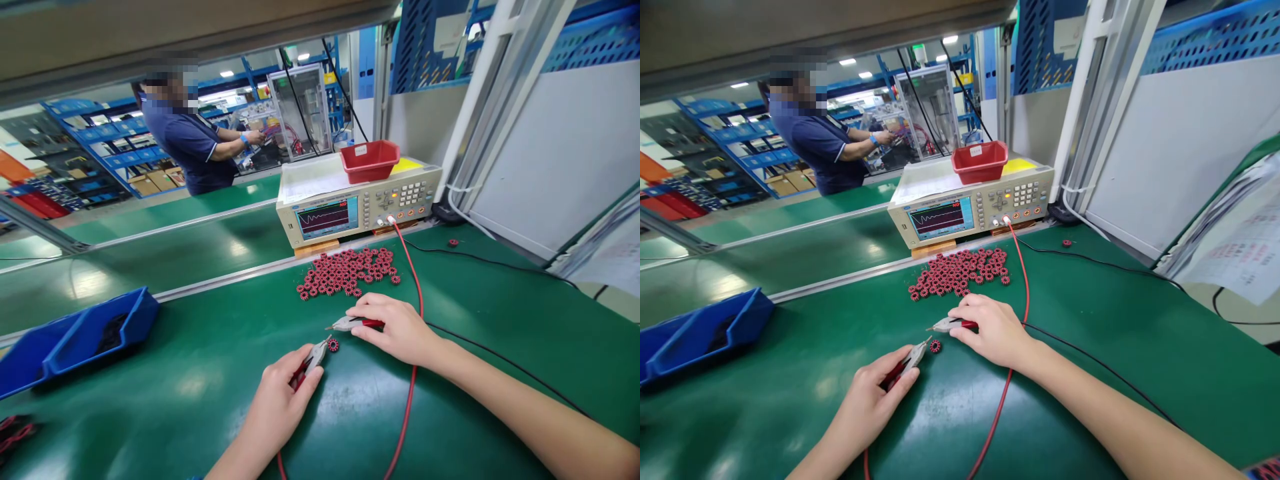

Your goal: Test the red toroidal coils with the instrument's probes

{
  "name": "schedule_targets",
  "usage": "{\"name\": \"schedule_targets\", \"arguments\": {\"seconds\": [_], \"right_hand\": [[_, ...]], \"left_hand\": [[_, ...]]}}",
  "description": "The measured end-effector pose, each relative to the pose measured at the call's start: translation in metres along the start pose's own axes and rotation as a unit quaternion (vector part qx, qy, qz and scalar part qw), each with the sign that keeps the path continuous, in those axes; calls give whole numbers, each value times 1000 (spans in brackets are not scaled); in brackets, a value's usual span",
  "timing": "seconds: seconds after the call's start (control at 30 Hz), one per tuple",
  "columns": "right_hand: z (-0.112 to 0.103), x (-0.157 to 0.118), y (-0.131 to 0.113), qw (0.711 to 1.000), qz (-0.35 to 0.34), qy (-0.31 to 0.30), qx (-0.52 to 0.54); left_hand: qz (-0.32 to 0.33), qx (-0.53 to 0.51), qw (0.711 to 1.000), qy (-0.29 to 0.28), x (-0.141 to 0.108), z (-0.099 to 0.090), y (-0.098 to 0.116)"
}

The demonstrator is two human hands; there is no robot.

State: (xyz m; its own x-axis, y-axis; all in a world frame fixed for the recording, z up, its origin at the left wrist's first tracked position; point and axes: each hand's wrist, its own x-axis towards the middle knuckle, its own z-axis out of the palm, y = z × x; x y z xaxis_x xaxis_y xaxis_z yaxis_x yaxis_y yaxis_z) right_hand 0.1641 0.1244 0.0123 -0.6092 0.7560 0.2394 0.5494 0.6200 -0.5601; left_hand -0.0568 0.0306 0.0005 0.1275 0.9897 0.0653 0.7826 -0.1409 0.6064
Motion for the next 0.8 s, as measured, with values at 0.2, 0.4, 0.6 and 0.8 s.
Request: {"name": "schedule_targets", "arguments": {"seconds": [0.2, 0.4, 0.6, 0.8], "right_hand": [[3, 0, 3, 1000, 4, -3, -8], [3, 1, 3, 1000, 10, -8, -2], [1, 1, 1, 1000, 8, -9, 6], [2, 1, 2, 1000, 6, -9, 9]], "left_hand": [[7, -7, 1000, 8, 0, 0, 0], [2, -13, 1000, -3, 1, -1, 2], [2, -19, 1000, 1, 0, -1, 2], [1, -22, 1000, 1, -1, -1, 3]]}}
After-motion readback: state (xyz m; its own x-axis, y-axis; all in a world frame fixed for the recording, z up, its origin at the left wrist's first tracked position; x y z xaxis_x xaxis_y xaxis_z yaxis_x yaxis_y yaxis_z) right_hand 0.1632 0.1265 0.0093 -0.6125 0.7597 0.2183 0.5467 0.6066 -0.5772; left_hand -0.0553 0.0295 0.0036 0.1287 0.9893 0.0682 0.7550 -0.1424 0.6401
